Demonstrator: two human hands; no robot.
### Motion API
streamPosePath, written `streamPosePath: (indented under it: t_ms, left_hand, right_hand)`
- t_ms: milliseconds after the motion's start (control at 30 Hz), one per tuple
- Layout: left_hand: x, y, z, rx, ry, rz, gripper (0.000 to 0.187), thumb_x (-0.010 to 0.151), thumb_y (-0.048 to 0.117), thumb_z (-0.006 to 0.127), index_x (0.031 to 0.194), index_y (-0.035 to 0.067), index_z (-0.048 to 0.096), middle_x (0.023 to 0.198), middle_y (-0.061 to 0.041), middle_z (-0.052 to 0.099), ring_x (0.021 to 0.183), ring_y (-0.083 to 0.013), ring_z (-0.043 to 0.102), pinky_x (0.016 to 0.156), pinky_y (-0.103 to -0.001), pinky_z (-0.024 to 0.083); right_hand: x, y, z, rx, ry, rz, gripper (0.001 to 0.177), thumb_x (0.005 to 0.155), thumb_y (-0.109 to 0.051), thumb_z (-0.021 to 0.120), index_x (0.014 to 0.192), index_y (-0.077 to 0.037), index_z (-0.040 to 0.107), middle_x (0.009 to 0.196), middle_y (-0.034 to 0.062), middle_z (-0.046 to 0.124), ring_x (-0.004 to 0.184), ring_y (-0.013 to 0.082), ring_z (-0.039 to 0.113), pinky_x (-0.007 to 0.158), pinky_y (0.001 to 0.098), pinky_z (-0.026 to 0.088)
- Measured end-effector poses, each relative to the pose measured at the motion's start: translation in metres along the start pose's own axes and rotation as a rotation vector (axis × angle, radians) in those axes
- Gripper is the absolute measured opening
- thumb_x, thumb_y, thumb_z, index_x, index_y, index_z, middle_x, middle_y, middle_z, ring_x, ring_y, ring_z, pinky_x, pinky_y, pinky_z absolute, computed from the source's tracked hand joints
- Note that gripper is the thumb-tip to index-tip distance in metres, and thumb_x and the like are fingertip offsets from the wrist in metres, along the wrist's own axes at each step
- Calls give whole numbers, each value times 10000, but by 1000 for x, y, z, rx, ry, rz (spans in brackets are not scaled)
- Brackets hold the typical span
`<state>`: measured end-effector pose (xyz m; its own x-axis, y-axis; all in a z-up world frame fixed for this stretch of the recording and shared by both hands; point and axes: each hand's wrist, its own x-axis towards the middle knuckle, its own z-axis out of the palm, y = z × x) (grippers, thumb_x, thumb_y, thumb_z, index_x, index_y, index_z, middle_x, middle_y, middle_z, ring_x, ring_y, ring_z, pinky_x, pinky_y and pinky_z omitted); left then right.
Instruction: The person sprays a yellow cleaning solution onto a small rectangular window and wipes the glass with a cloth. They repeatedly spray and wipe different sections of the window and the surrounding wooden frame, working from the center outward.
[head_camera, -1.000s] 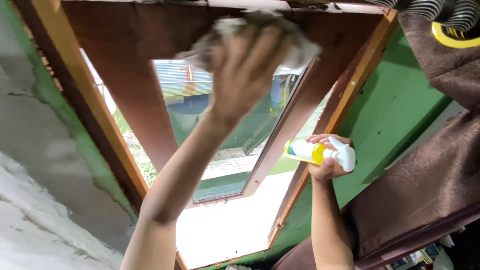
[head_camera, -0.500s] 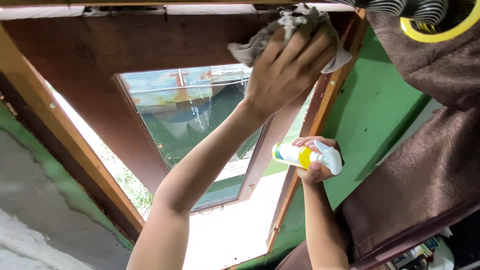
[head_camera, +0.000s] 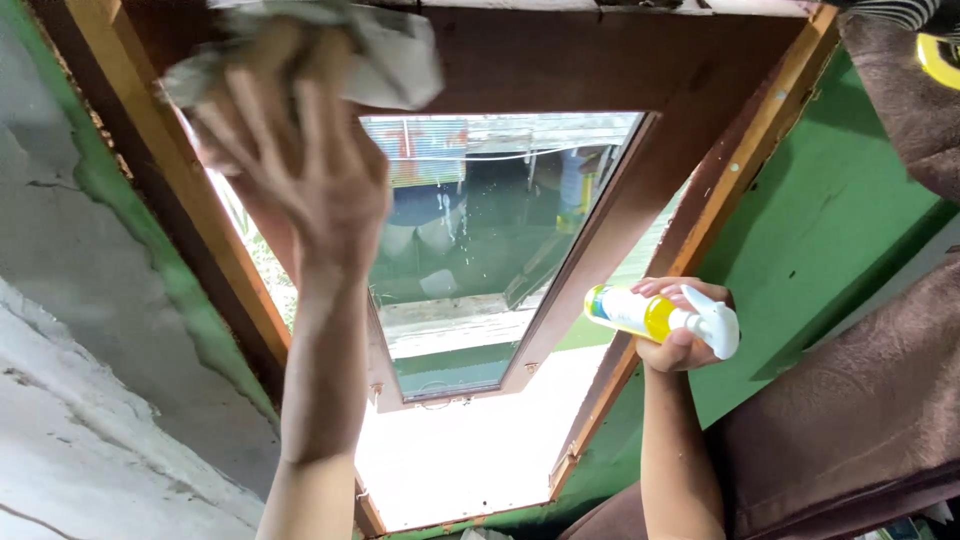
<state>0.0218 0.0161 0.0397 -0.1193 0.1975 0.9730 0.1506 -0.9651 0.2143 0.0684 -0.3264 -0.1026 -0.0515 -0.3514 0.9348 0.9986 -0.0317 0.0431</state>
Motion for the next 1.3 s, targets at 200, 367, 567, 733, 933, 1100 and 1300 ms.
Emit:
streamPosePath:
  t_ms: [200, 367, 567, 733, 933, 1100, 1300]
  left_hand:
    - [54, 49, -66, -184, 392, 122, 263, 1012, 39, 395, 1082, 97, 641, 1097, -100, 597, 969, -314, 574, 885, -476, 473]
    - [4, 27, 18, -156, 337, 159, 461, 999, 33, 557, 1371, 219, 357, 1439, -34, 282, 1357, -214, 246, 1179, -505, 153]
    - [-13, 103, 22, -161, 253, 494, 300, 1104, 293, 445, 1375, 229, 555, 1418, -19, 485, 1310, -269, 418, 1023, -557, 303]
    - [-6, 183, 24, -162, 267, 590, 333, 996, 127, 659, 1219, 374, 663, 1315, 53, 572, 1123, -213, 565, 809, -416, 488]
    - [8, 236, 19, -257, 116, 845, 345, 1023, 433, 800, 1279, 255, 653, 1307, 33, 540, 1088, -171, 575, 940, -356, 519]
    - [10, 220, 22, -267, 58, 869, 410, 1034, 215, 831, 1368, 295, 606, 1394, 2, 504, 1136, -177, 561, 915, -347, 552]
    - [-20, 144, 40, -245, 4, 585, 540, 1021, 112, 669, 1483, 376, 575, 1557, 48, 381, 1321, -311, 536, 919, -527, 505]
  right_hand:
    - [2, -5, -1, -41, -37, 27, 432, 1000, -444, 535, 1001, -13, 500, 857, 129, 568, 654, 256, 663, 637, 387, 611]
    - [3, -5, -2, -37, -31, 27, 414, 985, -413, 536, 964, -1, 506, 848, 128, 568, 631, 252, 650, 607, 389, 605]
    - [4, -9, -1, -46, -50, 46, 428, 996, -431, 533, 975, -5, 501, 848, 126, 569, 630, 249, 647, 615, 395, 615]
    - [2, -7, -3, -32, -40, 55, 433, 1003, -446, 547, 956, -17, 507, 869, 115, 557, 620, 250, 642, 592, 410, 613]
    - [0, -4, -3, 2, -43, 80, 478, 1013, -523, 578, 1004, -47, 537, 899, 90, 562, 664, 227, 651, 632, 395, 624]
    - [-2, -4, -4, 9, -34, 87, 492, 1007, -528, 590, 1001, -40, 525, 898, 95, 547, 659, 230, 637, 618, 399, 615]
    - [5, -10, 4, -62, -46, 25, 446, 1012, -454, 536, 955, -14, 490, 860, 128, 533, 623, 261, 633, 593, 420, 612]
